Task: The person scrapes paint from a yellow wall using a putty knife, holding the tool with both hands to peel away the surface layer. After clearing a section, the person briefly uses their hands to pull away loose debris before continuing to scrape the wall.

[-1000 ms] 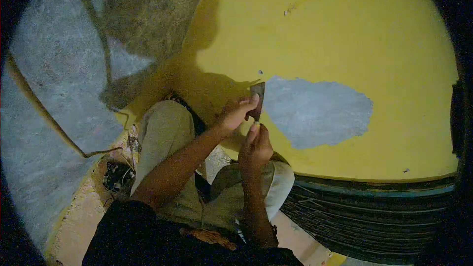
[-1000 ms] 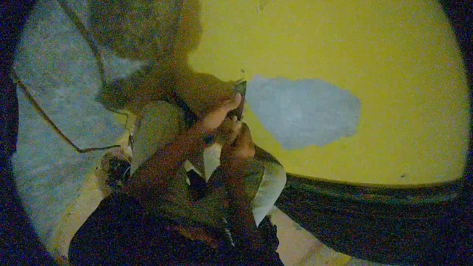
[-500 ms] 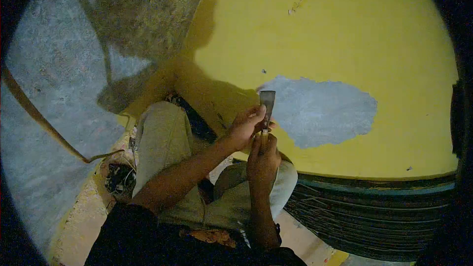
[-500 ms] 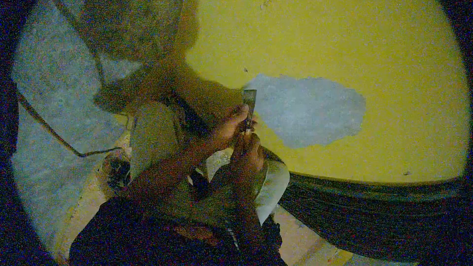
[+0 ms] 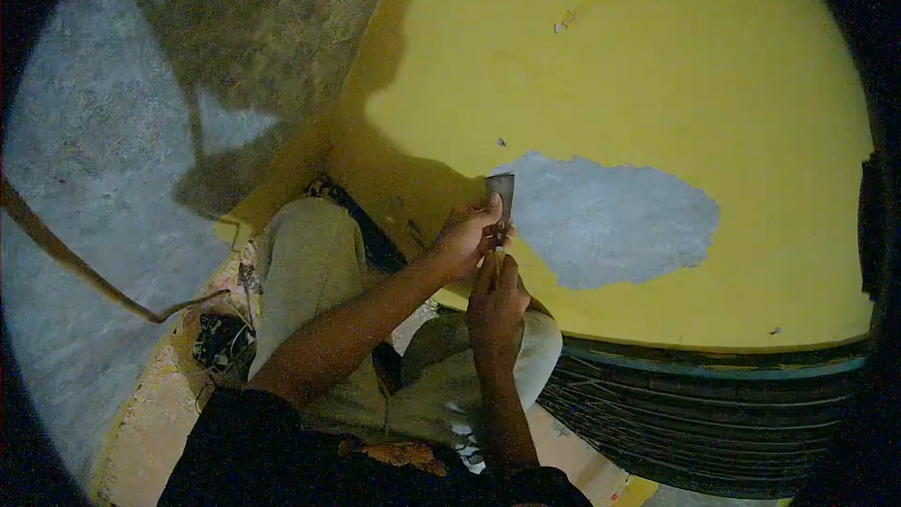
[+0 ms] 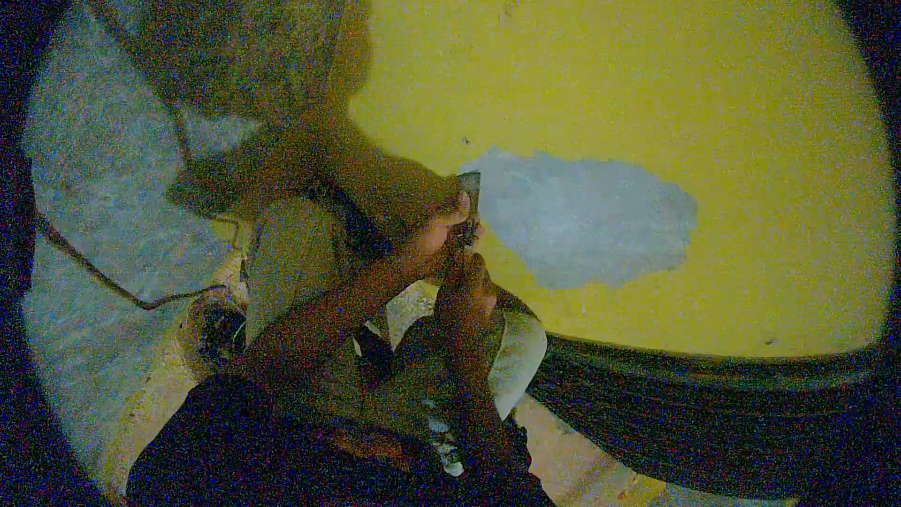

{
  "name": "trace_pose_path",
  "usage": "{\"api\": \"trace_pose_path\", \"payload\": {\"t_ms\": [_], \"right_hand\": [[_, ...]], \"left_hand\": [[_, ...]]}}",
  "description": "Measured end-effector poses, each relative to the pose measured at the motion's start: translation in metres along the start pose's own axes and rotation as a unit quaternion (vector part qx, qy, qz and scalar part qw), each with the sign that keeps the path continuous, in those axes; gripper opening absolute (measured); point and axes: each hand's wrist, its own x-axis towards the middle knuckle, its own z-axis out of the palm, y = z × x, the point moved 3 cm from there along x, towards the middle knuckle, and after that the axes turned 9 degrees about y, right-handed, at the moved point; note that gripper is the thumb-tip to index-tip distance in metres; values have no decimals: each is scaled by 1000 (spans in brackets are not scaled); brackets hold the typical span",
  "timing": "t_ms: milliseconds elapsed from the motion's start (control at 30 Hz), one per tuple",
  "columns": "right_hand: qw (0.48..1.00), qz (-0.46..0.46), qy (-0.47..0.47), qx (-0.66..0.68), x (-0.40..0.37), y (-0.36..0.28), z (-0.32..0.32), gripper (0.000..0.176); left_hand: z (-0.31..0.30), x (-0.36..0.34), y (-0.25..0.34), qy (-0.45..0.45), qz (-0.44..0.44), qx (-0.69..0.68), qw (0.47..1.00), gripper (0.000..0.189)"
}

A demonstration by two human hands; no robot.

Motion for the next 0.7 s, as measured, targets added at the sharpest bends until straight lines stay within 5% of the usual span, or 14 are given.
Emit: {"api": "trace_pose_path", "payload": {"t_ms": [67, 233, 300, 400, 600, 667, 700], "right_hand": [[999, 7, 13, -41, -8, -2, 1, 24], [998, 9, 0, -68, -6, -11, 4, 25], [993, -55, 104, 2, -5, -9, 8, 23], [999, -20, 41, -29, -1, -6, 9, 20], [999, -7, 41, 23, 11, -6, 27, 20], [996, -46, 36, 70, 30, -22, 40, 21], [988, -85, 35, 123, 36, -37, 45, 21]], "left_hand": [[1, -3, 3, -36, -73, -19, 997, 40], [0, -4, 10, 26, -79, -4, 996, 39], [-1, 1, 5, 6, -94, 4, 996, 37], [4, 1, 10, 27, -89, -59, 994, 36], [-2, 8, 17, 5, -35, 12, 999, 37], [-2, -8, 61, 149, -14, 52, 987, 37], [-6, -5, 76, 137, 37, 55, 988, 38]]}}
